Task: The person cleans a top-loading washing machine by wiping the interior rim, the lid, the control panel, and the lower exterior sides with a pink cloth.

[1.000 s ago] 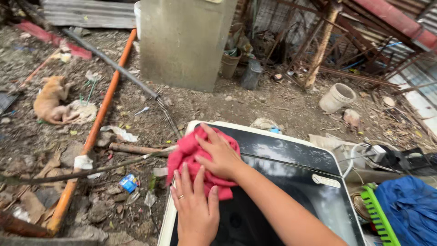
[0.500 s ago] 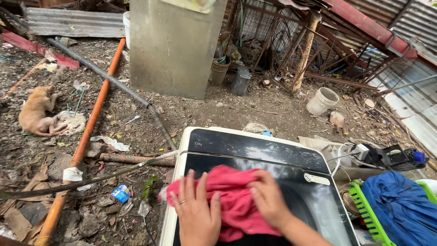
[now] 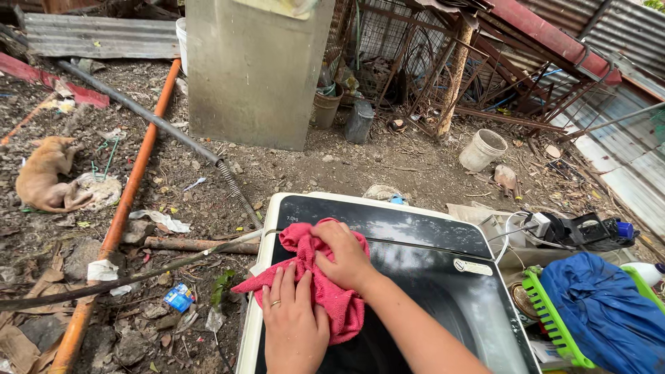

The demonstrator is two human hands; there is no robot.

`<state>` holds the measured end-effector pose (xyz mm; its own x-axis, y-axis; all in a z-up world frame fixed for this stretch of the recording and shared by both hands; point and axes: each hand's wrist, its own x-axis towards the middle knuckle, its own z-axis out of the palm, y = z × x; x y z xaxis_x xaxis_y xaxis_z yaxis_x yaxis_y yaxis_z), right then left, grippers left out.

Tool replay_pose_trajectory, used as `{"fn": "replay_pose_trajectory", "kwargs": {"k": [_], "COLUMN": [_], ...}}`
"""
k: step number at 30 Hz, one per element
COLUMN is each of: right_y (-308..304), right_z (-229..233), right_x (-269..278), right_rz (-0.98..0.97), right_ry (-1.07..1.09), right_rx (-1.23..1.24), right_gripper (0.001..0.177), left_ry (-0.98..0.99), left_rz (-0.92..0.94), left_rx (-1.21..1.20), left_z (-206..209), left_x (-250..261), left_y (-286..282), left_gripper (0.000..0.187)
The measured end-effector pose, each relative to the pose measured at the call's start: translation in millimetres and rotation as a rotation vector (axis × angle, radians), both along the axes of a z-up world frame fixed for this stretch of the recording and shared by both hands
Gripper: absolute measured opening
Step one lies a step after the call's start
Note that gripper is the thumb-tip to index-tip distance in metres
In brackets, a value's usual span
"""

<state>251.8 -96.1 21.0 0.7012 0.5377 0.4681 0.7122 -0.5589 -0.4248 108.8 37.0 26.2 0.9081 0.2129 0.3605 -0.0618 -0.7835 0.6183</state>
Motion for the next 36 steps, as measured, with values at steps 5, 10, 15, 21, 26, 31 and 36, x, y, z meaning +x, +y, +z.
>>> {"fn": "replay_pose_trajectory", "kwargs": {"k": [5, 10, 15, 21, 26, 31, 36], "right_y": [-73, -186, -230, -187, -112, -98, -138], "right_z": [1, 5, 51, 82, 60, 24, 28], "right_x": [15, 9, -9, -23, 4, -14, -29], "right_rz": [-0.184, -0.61, -0.897, -0.806, -0.29, -0.058, 0.072], "right_ry": [-0.067, -0.045, 0.407, -0.008, -0.027, 0.092, 0.481], "right_rx": [-0.051, -0.114, -0.548, -0.83, -0.216, -0.127, 0.073], "right_gripper": [0.026, 0.033, 0.053, 0.037, 0.055, 0.03, 0.022], "left_ry": [-0.097, -0.009, 0.016, -0.013, 0.002, -0.021, 0.032], "left_rz": [-0.011, -0.038, -0.128, -0.266, -0.355, -0.306, -0.331], "left_rx": [-0.111, -0.038, 0.032, -0.017, 0.029, 0.06, 0.182], "left_z": [-3, -3, 0, 20, 38, 35, 18], "left_x": [-6, -9, -6, 5, 19, 30, 42], "left_y": [2, -3, -17, -49, -67, -56, -44], "left_gripper": [0.051, 0.048, 0.042, 0.043, 0.044, 0.05, 0.06]}}
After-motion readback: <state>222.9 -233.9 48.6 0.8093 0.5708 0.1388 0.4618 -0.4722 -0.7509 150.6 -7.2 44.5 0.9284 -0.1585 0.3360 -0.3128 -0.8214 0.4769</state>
